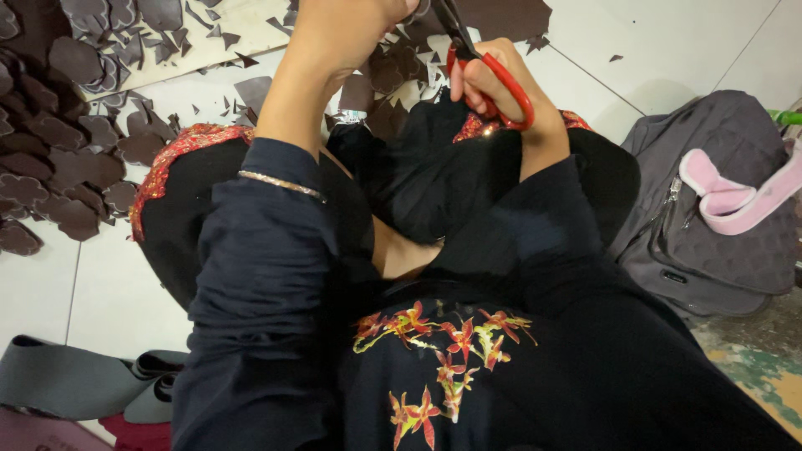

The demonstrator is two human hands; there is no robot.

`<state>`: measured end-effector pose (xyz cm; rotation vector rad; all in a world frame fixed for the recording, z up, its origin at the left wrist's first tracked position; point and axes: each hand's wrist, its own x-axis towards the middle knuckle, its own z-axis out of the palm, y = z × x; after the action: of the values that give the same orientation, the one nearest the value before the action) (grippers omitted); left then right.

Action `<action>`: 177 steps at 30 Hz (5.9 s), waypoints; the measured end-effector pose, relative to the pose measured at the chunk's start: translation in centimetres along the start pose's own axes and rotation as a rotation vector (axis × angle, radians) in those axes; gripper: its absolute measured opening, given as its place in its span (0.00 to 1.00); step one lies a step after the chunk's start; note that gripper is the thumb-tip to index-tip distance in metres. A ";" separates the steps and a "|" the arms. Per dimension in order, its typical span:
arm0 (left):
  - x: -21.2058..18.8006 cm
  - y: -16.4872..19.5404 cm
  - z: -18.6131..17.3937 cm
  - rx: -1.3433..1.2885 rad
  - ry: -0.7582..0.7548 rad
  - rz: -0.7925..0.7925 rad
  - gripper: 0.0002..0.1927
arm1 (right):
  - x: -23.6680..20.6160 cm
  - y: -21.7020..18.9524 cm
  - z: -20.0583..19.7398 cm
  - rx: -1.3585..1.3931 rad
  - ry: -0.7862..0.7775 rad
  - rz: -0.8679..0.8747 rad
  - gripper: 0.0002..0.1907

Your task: The person sits on the floor and uses red-handled scissors to cut flower-shaped pieces from a brown patterned sheet. They repeatedly trim the edges of each shape and place the finished pieces into a growing pile on the floor.

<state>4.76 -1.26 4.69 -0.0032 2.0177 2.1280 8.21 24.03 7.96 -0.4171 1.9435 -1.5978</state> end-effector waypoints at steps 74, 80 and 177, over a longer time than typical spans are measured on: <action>-0.1 0.2 2.6 -0.574 0.073 -0.189 0.12 | 2.3 3.7 4.0 0.222 0.054 -0.054 0.47; -0.1 0.5 2.7 -0.583 0.061 -0.187 0.11 | 2.3 3.4 4.0 0.143 0.102 -0.037 0.51; 0.3 0.4 1.7 -0.359 0.123 -0.141 0.02 | 1.6 1.2 1.8 0.103 0.035 -0.031 0.35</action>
<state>4.63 0.45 5.17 -0.3279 1.6102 2.4131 8.22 22.02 6.23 -0.3815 1.8783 -1.7272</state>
